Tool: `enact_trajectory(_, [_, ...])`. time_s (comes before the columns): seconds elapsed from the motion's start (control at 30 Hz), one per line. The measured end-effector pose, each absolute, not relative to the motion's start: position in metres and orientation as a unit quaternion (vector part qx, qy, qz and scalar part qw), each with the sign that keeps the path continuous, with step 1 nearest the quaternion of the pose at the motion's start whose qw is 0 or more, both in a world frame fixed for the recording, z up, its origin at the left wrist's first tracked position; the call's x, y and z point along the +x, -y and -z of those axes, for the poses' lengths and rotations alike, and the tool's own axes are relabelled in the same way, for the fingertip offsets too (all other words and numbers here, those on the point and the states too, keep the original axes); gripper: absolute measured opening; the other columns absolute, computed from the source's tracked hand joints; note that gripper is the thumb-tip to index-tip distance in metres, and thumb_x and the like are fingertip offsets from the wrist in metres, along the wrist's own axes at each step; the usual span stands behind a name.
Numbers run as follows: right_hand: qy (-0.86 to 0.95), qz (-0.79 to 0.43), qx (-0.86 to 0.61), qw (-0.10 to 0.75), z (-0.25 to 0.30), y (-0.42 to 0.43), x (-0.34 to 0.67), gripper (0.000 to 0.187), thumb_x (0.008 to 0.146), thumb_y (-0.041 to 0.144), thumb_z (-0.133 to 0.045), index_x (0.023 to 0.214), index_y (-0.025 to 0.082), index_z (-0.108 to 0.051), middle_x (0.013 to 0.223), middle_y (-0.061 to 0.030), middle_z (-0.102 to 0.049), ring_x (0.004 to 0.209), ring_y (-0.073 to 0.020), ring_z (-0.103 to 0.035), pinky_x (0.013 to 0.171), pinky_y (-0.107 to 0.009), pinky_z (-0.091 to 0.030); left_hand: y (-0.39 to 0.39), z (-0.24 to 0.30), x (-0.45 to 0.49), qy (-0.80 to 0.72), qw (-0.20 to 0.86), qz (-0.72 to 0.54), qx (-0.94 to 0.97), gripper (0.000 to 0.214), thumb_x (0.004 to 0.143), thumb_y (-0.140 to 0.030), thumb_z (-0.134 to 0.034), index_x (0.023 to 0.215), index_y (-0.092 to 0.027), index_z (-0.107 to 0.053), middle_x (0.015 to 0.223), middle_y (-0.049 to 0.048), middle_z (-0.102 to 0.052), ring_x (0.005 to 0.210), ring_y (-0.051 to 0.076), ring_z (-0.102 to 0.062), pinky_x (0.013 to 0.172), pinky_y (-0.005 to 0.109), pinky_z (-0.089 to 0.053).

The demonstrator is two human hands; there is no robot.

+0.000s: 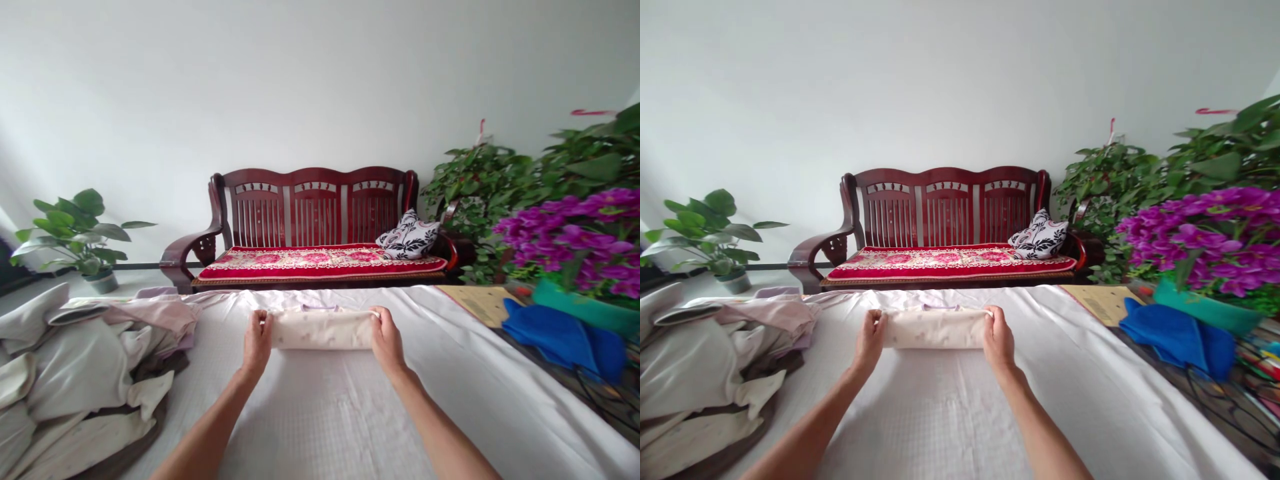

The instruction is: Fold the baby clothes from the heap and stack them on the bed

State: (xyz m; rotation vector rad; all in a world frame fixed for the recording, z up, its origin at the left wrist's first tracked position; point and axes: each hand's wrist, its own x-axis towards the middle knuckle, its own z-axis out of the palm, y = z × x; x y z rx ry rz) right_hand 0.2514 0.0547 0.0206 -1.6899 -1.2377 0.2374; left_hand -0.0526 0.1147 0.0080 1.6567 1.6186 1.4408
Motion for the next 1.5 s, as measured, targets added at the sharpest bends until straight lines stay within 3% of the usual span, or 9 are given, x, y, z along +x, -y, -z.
enact_trajectory(0.1, [0.504,-0.087,-0.756,0.409,-0.029,-0.075,0.250,0.034,0.098,0.031,-0.033,0.122,0.026,-0.056,0.115,-0.0061,-0.072,0.101,-0.0220,-0.067,0.079,-0.028,-0.046,-0.134,-0.017,-0.040,-0.646,0.154,-0.437,0.606,0.018,0.099,-0.037,-0.040,0.096,-0.022,-0.049,0.089,0.0011,-0.065,0.079,0.017,-0.064,0.070,0.028,-0.046])
enact_trajectory(0.27, [0.512,-0.079,-0.809,0.279,-0.028,-0.096,0.252,0.036,0.101,0.027,-0.035,0.132,0.025,-0.053,0.117,-0.0068,-0.072,0.100,-0.0208,-0.068,0.078,-0.028,-0.044,-0.155,-0.019,-0.030,-0.689,0.138,-0.355,0.617,0.012,0.098,-0.028,-0.042,0.095,-0.022,-0.052,0.088,0.0050,-0.067,0.084,0.023,-0.066,0.070,0.031,-0.044])
enact_trajectory(0.6, [0.520,-0.045,-0.826,0.212,-0.007,-0.105,0.252,0.035,0.100,0.026,-0.038,0.131,0.023,-0.054,0.124,-0.0098,-0.067,0.106,-0.0209,-0.067,0.082,-0.029,-0.046,-0.169,-0.011,-0.027,-0.726,0.129,-0.226,0.636,0.023,0.098,-0.032,-0.036,0.107,-0.022,-0.056,0.099,0.0107,-0.071,0.093,0.030,-0.068,0.078,0.039,-0.047])
enact_trajectory(0.77, [0.513,-0.029,-0.840,0.174,-0.008,-0.105,0.256,0.032,0.100,0.035,-0.038,0.113,0.019,-0.063,0.120,-0.0130,-0.063,0.099,-0.0230,-0.068,0.078,-0.033,-0.049,-0.167,-0.011,-0.027,-0.734,0.106,-0.212,0.636,0.031,0.096,-0.034,-0.039,0.118,-0.019,-0.055,0.124,0.0172,-0.063,0.111,0.033,-0.062,0.091,0.044,-0.045])
enact_trajectory(0.9, [0.515,-0.006,-0.841,0.164,-0.009,-0.102,0.259,0.033,0.098,0.041,-0.043,0.108,0.019,-0.064,0.118,-0.0134,-0.062,0.106,-0.0268,-0.064,0.081,-0.035,-0.048,-0.166,-0.010,-0.030,-0.721,0.102,-0.212,0.652,0.031,0.091,-0.045,-0.051,0.101,-0.018,-0.062,0.124,0.0185,-0.061,0.121,0.037,-0.054,0.097,0.046,-0.041])
enact_trajectory(1.1, [0.544,0.035,-0.820,0.174,-0.011,-0.098,0.254,0.025,0.096,0.031,-0.047,0.109,0.018,-0.063,0.113,-0.0138,-0.067,0.111,-0.0258,-0.060,0.091,-0.034,-0.043,-0.167,-0.008,-0.030,-0.677,0.144,-0.275,0.667,0.021,0.094,-0.041,-0.048,0.096,-0.022,-0.056,0.096,0.0080,-0.069,0.096,0.026,-0.065,0.079,0.033,-0.045])
enact_trajectory(1.23, [0.522,0.015,-0.834,0.179,-0.016,-0.098,0.254,0.033,0.093,0.032,-0.050,0.118,0.015,-0.063,0.118,-0.0173,-0.067,0.115,-0.0301,-0.057,0.094,-0.040,-0.042,-0.165,-0.009,-0.029,-0.659,0.166,-0.346,0.647,0.018,0.094,-0.039,-0.050,0.102,-0.023,-0.053,0.093,0.0046,-0.068,0.088,0.022,-0.065,0.075,0.031,-0.045])
enact_trajectory(1.33, [0.514,-0.012,-0.839,0.179,-0.019,-0.099,0.255,0.030,0.091,0.034,-0.051,0.107,0.015,-0.069,0.117,-0.0183,-0.067,0.117,-0.0330,-0.057,0.093,-0.043,-0.043,-0.162,-0.010,-0.028,-0.648,0.184,-0.391,0.627,0.020,0.092,-0.039,-0.053,0.104,-0.023,-0.054,0.089,0.0032,-0.068,0.083,0.021,-0.065,0.072,0.030,-0.047])
enact_trajectory(1.5, [0.523,-0.035,-0.822,0.223,-0.024,-0.101,0.256,0.026,0.093,0.032,-0.048,0.106,0.017,-0.065,0.110,-0.0158,-0.070,0.109,-0.0289,-0.062,0.087,-0.037,-0.044,-0.156,-0.018,-0.030,-0.630,0.214,-0.445,0.599,0.024,0.089,-0.039,-0.056,0.108,-0.024,-0.056,0.092,0.0028,-0.070,0.083,0.020,-0.066,0.073,0.030,-0.050])
